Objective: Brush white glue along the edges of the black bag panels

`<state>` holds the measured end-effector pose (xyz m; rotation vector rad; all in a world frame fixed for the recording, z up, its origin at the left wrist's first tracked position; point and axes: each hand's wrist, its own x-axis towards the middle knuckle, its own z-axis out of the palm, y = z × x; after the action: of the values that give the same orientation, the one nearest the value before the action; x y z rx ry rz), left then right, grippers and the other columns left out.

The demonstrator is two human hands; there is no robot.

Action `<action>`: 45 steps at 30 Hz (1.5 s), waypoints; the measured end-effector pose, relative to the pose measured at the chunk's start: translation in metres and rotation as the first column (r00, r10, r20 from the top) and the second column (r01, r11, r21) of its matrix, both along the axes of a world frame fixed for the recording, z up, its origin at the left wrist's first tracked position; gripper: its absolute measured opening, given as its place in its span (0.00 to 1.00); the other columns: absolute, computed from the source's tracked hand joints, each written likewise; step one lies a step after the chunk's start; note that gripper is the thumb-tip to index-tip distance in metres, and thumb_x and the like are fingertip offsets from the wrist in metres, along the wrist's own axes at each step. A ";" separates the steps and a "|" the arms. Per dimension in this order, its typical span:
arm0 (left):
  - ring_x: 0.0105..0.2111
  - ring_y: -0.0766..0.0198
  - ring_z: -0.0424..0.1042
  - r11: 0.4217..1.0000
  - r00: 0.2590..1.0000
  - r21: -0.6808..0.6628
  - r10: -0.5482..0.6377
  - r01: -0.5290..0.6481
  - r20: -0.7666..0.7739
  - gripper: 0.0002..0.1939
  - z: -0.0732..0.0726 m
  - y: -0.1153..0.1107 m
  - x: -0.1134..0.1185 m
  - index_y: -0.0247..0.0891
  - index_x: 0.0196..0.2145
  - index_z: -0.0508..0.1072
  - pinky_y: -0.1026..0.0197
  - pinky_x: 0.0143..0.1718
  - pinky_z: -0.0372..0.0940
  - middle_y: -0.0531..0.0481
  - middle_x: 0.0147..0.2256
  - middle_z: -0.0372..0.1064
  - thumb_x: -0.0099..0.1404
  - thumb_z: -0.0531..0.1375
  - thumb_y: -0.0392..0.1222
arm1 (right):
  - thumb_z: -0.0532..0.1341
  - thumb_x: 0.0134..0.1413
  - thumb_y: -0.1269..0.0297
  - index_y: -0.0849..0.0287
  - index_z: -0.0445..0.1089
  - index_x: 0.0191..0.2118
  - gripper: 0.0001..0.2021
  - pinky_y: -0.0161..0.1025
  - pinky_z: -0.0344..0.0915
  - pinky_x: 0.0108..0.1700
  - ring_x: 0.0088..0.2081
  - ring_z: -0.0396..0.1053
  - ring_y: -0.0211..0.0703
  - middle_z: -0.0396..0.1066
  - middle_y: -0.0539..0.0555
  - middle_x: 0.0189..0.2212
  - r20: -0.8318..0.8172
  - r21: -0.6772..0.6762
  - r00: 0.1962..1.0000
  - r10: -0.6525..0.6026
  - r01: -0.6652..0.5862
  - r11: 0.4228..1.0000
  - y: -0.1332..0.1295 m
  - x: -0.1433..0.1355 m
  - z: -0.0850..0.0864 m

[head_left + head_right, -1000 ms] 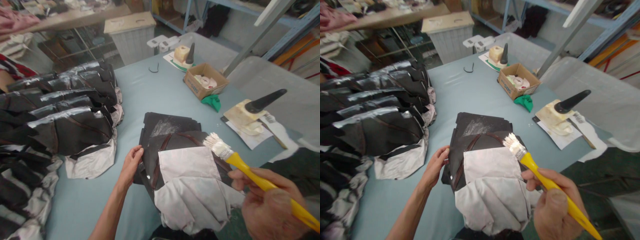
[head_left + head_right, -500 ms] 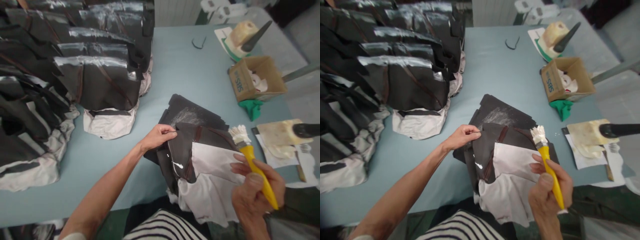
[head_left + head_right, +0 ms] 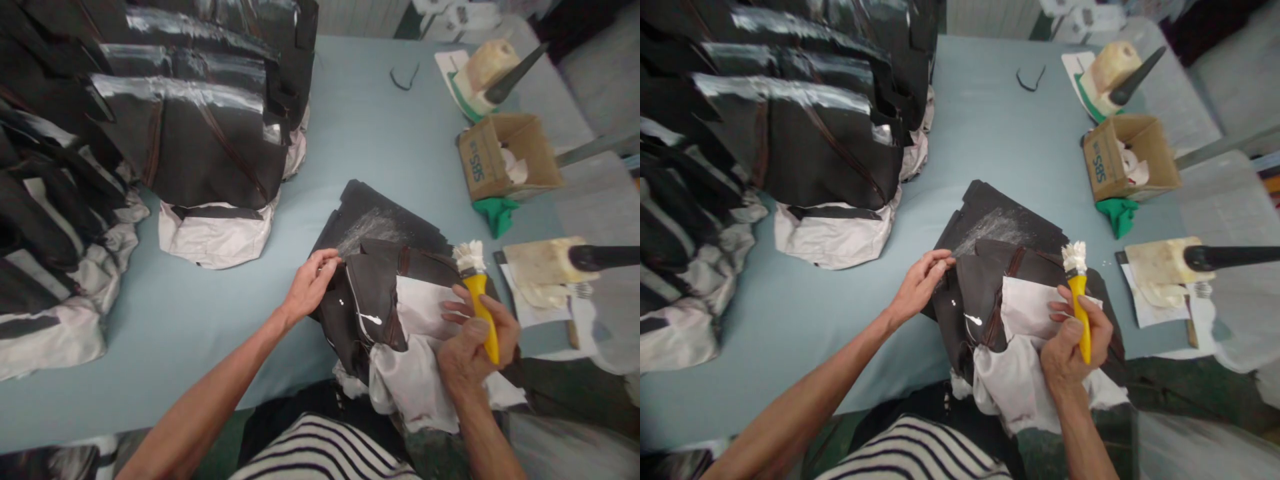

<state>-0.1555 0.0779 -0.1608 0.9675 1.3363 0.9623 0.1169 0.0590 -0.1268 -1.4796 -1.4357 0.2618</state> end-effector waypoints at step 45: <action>0.29 0.56 0.65 0.981 0.927 -0.042 0.165 -0.190 -0.337 0.31 -0.023 -0.050 0.031 0.47 0.22 0.59 0.51 0.37 0.62 0.50 0.24 0.62 0.78 0.37 0.61 | 0.55 0.76 0.49 0.60 0.69 0.55 0.19 0.39 0.68 0.29 0.29 0.76 0.44 0.80 0.59 0.42 -0.078 -0.075 0.997 0.003 -0.009 0.997 0.002 -0.003 -0.003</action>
<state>-0.1241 0.0279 -0.1837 0.9941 1.7572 0.9032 0.1144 0.0611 -0.1301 -1.5092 -1.3811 0.3774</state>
